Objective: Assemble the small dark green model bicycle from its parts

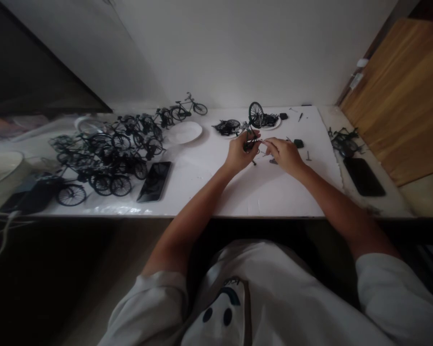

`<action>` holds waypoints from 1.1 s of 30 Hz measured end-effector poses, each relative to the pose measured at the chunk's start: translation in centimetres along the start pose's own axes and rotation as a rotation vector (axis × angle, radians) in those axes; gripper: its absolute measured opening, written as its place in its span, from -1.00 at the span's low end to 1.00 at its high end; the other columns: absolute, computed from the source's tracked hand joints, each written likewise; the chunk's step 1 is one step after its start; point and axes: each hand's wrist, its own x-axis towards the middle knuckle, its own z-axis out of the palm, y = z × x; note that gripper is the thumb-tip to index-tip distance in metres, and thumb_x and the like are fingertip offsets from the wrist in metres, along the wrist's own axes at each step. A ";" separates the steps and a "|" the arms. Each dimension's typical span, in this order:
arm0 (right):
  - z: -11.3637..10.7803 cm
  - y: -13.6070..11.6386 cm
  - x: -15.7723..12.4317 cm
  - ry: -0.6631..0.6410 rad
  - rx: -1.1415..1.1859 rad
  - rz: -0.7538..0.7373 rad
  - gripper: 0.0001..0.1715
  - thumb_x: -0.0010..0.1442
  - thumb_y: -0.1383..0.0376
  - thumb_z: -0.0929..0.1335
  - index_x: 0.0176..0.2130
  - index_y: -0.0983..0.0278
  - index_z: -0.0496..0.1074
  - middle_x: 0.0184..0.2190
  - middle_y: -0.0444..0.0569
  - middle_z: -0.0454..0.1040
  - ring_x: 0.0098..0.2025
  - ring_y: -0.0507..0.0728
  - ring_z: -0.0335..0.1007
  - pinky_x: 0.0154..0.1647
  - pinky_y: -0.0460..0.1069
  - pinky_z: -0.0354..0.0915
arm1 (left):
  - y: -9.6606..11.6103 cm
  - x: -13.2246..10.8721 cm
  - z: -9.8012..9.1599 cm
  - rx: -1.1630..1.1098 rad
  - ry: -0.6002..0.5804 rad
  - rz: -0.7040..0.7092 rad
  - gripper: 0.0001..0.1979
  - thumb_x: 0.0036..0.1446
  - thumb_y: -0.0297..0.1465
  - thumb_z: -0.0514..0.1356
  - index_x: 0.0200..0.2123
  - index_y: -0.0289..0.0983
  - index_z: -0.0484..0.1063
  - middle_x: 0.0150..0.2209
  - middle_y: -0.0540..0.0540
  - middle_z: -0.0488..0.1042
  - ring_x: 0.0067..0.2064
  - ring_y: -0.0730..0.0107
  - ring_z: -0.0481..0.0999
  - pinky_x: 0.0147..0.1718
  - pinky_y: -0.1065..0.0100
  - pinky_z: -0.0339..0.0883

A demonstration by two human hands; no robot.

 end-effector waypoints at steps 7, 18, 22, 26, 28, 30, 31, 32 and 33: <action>-0.1 -0.2 -0.3 -0.071 0.068 0.065 -0.33 0.57 -0.22 0.20 -0.12 0.17 0.62 -0.49 -0.13 0.58 -0.55 0.06 0.44 -0.31 0.03 0.38 | -1.1 0.2 -0.2 0.070 -0.063 0.064 -0.62 0.34 -0.35 0.32 0.19 -0.26 0.57 -0.02 -0.23 0.74 -0.05 0.23 0.77 -0.08 0.31 0.64; 0.4 -1.9 -0.6 -0.130 0.553 0.321 -0.13 0.36 -0.48 0.27 -0.21 0.23 0.55 -0.66 -0.12 0.46 -0.72 0.06 0.28 -0.67 0.00 0.17 | -0.2 0.1 -0.6 0.080 -0.089 0.072 -0.63 0.34 -0.41 0.29 0.18 -0.25 0.59 0.04 -0.23 0.74 0.07 0.16 0.76 0.09 0.18 0.65; 0.6 -1.7 -0.6 -0.127 0.541 0.338 -0.12 0.35 -0.50 0.24 -0.22 0.20 0.53 -0.66 -0.14 0.43 -0.72 0.07 0.24 -0.66 0.01 0.15 | 0.0 0.1 -0.6 0.113 -0.087 0.081 -0.64 0.33 -0.39 0.29 0.17 -0.26 0.60 0.01 -0.23 0.74 0.00 0.19 0.76 0.02 0.22 0.64; 1.0 -1.3 -0.5 -0.041 0.260 0.193 -0.16 0.46 -0.43 0.14 -0.16 0.17 0.52 -0.59 -0.13 0.45 -0.58 0.10 0.32 -0.46 0.03 0.29 | -0.1 0.2 -0.3 0.053 -0.072 0.056 -0.63 0.31 -0.33 0.32 0.16 -0.25 0.59 -0.02 -0.23 0.74 -0.07 0.24 0.75 -0.07 0.28 0.63; 1.2 -1.0 -0.4 0.031 0.084 0.070 -0.25 0.52 -0.33 0.14 -0.11 0.17 0.52 -0.44 -0.04 0.57 -0.42 0.15 0.46 -0.29 0.06 0.34 | -0.2 0.3 -0.2 0.022 -0.051 0.037 -0.63 0.32 -0.30 0.33 0.16 -0.24 0.59 -0.05 -0.22 0.74 -0.10 0.27 0.74 -0.10 0.31 0.63; 1.3 -0.7 -0.4 0.069 -0.039 0.002 -0.35 0.57 -0.22 0.15 -0.06 0.17 0.53 -0.31 0.03 0.63 -0.31 0.20 0.53 -0.21 0.07 0.32 | -0.1 0.3 -0.1 0.022 -0.037 0.028 -0.63 0.33 -0.28 0.33 0.15 -0.24 0.60 -0.07 -0.21 0.74 -0.11 0.28 0.74 -0.12 0.32 0.62; 1.4 -0.6 -0.4 0.064 -0.079 -0.004 -0.39 0.59 -0.16 0.15 -0.05 0.17 0.54 -0.31 0.03 0.63 -0.30 0.20 0.53 -0.21 0.07 0.30 | -0.1 0.3 -0.2 0.027 -0.037 0.032 -0.63 0.33 -0.28 0.33 0.15 -0.25 0.61 -0.07 -0.21 0.74 -0.11 0.28 0.73 -0.11 0.31 0.61; 1.3 -0.5 -0.4 0.046 -0.109 0.002 -0.42 0.60 -0.12 0.16 -0.05 0.17 0.55 -0.35 0.01 0.60 -0.33 0.20 0.51 -0.22 0.06 0.28 | -0.1 0.3 -0.2 0.030 -0.041 0.040 -0.63 0.33 -0.29 0.32 0.15 -0.25 0.60 -0.07 -0.21 0.74 -0.12 0.29 0.73 -0.10 0.31 0.61; 1.3 -0.4 -0.4 0.023 -0.130 0.014 -0.44 0.60 -0.09 0.16 -0.05 0.16 0.56 -0.41 -0.03 0.56 -0.37 0.19 0.49 -0.24 0.05 0.25 | -0.1 0.3 -0.3 0.032 -0.047 0.050 -0.63 0.34 -0.30 0.31 0.16 -0.25 0.60 -0.06 -0.21 0.74 -0.13 0.30 0.73 -0.09 0.30 0.61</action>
